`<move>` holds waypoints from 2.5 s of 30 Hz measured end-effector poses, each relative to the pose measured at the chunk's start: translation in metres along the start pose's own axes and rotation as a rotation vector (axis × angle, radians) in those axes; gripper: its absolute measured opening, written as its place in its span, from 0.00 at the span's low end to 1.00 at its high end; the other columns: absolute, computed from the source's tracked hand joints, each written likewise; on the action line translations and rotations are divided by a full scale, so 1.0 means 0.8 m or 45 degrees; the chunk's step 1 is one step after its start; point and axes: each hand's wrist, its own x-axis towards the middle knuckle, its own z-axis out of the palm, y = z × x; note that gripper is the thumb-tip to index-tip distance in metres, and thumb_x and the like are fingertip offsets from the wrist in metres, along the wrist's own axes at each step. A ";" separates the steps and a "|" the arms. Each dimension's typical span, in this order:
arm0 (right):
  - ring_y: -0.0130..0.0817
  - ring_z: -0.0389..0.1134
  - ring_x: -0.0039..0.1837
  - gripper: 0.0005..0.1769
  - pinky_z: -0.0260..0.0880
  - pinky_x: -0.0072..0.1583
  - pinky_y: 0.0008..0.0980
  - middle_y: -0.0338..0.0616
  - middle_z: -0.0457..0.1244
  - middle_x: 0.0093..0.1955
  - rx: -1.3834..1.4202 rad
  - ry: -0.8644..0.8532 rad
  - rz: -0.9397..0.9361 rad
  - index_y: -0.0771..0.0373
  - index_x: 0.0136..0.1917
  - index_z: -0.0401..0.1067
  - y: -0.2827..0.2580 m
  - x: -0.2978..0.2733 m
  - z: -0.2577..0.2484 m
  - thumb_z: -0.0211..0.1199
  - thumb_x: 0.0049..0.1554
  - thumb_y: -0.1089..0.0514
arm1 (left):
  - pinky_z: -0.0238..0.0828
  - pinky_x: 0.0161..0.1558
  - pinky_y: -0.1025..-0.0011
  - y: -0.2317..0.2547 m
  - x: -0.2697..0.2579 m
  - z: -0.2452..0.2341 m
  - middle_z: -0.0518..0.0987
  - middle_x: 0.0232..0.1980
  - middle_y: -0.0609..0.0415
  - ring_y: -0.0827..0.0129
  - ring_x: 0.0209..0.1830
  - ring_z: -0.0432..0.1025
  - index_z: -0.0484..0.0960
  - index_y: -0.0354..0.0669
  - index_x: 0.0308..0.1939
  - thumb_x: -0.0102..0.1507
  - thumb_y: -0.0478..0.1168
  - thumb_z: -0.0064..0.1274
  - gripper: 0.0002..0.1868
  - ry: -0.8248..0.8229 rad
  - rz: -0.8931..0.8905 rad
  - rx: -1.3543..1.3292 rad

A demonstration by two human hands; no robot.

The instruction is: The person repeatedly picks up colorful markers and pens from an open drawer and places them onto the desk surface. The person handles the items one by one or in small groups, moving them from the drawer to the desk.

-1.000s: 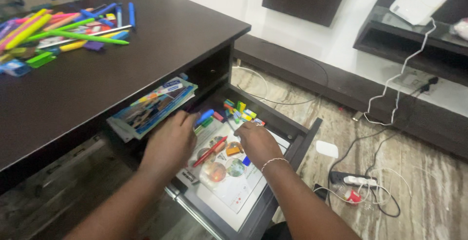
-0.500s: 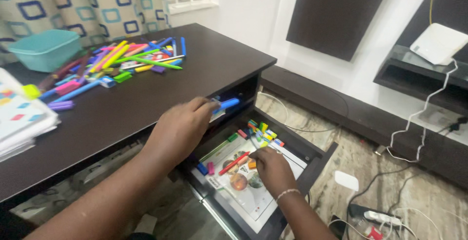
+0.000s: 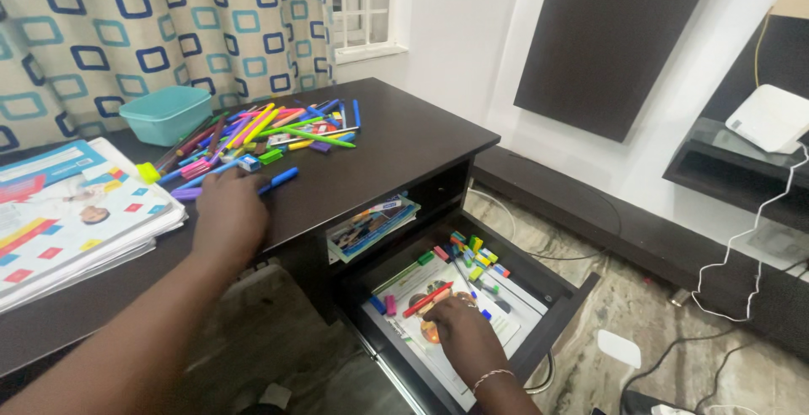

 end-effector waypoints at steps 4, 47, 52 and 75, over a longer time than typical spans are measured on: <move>0.43 0.71 0.56 0.11 0.70 0.59 0.40 0.42 0.70 0.52 -0.009 -0.001 0.002 0.57 0.46 0.81 -0.010 0.000 0.004 0.58 0.56 0.64 | 0.66 0.54 0.46 0.017 0.000 -0.001 0.77 0.52 0.42 0.47 0.58 0.70 0.87 0.48 0.48 0.63 0.39 0.48 0.14 -0.060 0.037 0.295; 0.44 0.74 0.52 0.09 0.71 0.57 0.42 0.42 0.73 0.46 0.160 0.387 -0.026 0.54 0.44 0.82 -0.228 0.291 0.030 0.74 0.47 0.55 | 0.39 0.74 0.41 0.010 0.049 0.033 0.60 0.76 0.38 0.46 0.80 0.46 0.72 0.38 0.65 0.67 0.55 0.39 0.30 -0.502 0.084 0.044; 0.42 0.76 0.51 0.09 0.74 0.56 0.40 0.44 0.73 0.47 0.297 0.330 0.079 0.53 0.45 0.83 -0.227 0.322 0.034 0.73 0.48 0.58 | 0.42 0.71 0.42 0.004 0.076 0.070 0.63 0.73 0.33 0.45 0.77 0.50 0.78 0.35 0.58 0.65 0.51 0.43 0.26 -0.240 0.236 0.000; 0.54 0.66 0.61 0.11 0.67 0.63 0.47 0.53 0.66 0.56 0.067 0.508 -0.018 0.59 0.49 0.79 -0.199 0.409 0.068 0.68 0.53 0.55 | 0.51 0.66 0.44 0.007 0.132 0.109 0.73 0.65 0.38 0.50 0.70 0.61 0.79 0.37 0.58 0.66 0.44 0.42 0.21 -0.191 0.237 -0.144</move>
